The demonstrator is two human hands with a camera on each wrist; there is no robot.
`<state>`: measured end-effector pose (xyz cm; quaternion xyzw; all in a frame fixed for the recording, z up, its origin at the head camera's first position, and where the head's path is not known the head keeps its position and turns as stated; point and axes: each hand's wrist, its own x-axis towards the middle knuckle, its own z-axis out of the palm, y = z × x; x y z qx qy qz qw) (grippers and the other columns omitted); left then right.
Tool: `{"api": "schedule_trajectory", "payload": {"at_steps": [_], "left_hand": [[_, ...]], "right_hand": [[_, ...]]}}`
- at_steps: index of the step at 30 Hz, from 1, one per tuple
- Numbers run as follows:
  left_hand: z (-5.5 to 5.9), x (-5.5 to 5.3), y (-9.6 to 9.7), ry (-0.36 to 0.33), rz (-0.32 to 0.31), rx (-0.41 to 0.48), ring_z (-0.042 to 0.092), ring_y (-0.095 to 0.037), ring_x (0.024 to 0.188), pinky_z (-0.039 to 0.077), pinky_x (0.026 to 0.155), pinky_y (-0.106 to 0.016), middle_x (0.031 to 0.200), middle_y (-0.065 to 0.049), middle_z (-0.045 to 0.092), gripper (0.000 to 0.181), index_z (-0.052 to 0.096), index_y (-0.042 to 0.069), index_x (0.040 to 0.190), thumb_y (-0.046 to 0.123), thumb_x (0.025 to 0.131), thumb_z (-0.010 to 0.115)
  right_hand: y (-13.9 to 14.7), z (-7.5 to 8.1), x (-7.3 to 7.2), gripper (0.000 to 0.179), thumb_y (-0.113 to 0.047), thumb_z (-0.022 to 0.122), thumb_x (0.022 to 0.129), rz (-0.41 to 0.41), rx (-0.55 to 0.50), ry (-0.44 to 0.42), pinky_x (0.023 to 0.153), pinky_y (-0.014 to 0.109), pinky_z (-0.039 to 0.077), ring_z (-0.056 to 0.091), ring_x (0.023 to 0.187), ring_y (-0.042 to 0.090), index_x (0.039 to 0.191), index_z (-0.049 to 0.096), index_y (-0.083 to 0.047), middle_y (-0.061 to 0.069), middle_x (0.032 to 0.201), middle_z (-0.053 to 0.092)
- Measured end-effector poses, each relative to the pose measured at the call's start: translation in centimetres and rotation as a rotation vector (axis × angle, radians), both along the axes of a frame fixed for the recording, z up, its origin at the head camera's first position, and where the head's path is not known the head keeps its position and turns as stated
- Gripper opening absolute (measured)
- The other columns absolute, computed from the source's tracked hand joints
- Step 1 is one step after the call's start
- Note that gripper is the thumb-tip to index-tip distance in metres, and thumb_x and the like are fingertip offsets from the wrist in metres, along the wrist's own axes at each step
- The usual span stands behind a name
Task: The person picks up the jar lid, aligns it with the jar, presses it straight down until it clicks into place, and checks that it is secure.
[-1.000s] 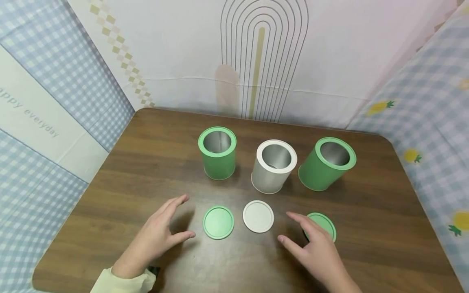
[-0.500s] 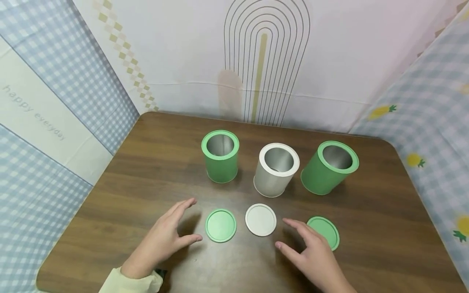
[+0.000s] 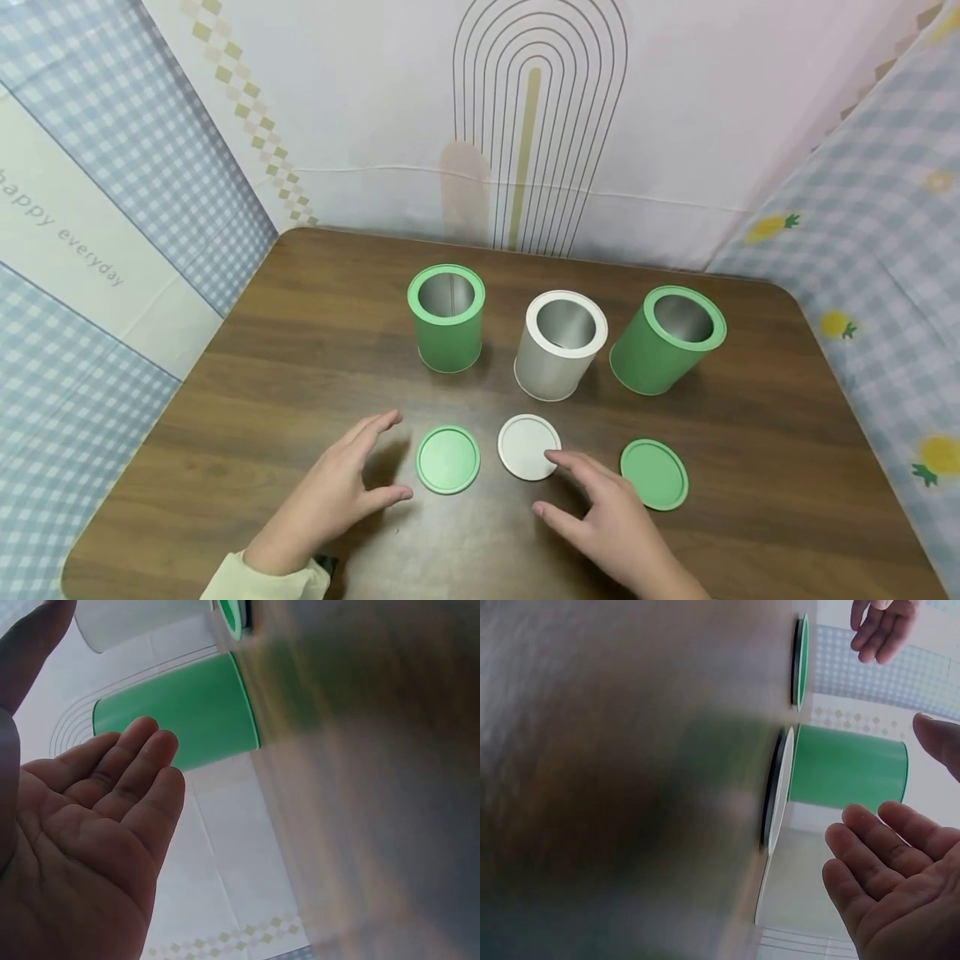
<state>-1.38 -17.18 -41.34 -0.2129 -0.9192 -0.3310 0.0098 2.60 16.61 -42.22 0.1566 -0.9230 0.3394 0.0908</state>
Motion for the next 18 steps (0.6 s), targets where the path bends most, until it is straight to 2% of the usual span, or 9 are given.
{"api": "schedule_trajectory", "payload": {"at_steps": [12, 18], "left_hand": [[-0.7, 0.4, 0.3, -0.048, 0.004, -0.009, 0.055, -0.027, 0.13, 0.048, 0.104, -0.047, 0.143, -0.006, 0.056, 0.086, 0.049, 0.004, 0.145, 0.024, 0.073, 0.092], [-1.1, 0.3, 0.6, -0.045, -0.035, -0.023, 0.055, -0.028, 0.131, 0.047, 0.105, -0.047, 0.144, -0.007, 0.056, 0.086, 0.047, 0.004, 0.147, 0.025, 0.075, 0.09]], "right_hand": [[-1.5, -0.5, -0.3, 0.056, -0.025, 0.091, 0.072, 0.041, -0.017, -0.033, 0.091, 0.037, 0.057, 0.066, 0.11, 0.01, 0.122, 0.069, -0.012, -0.007, 0.116, 0.071], [-1.9, -0.9, -0.2, 0.055, -0.023, 0.091, 0.072, 0.062, -0.038, -0.033, 0.088, 0.032, 0.057, 0.066, 0.107, 0.007, 0.122, 0.069, -0.011, -0.008, 0.117, 0.071]]}}
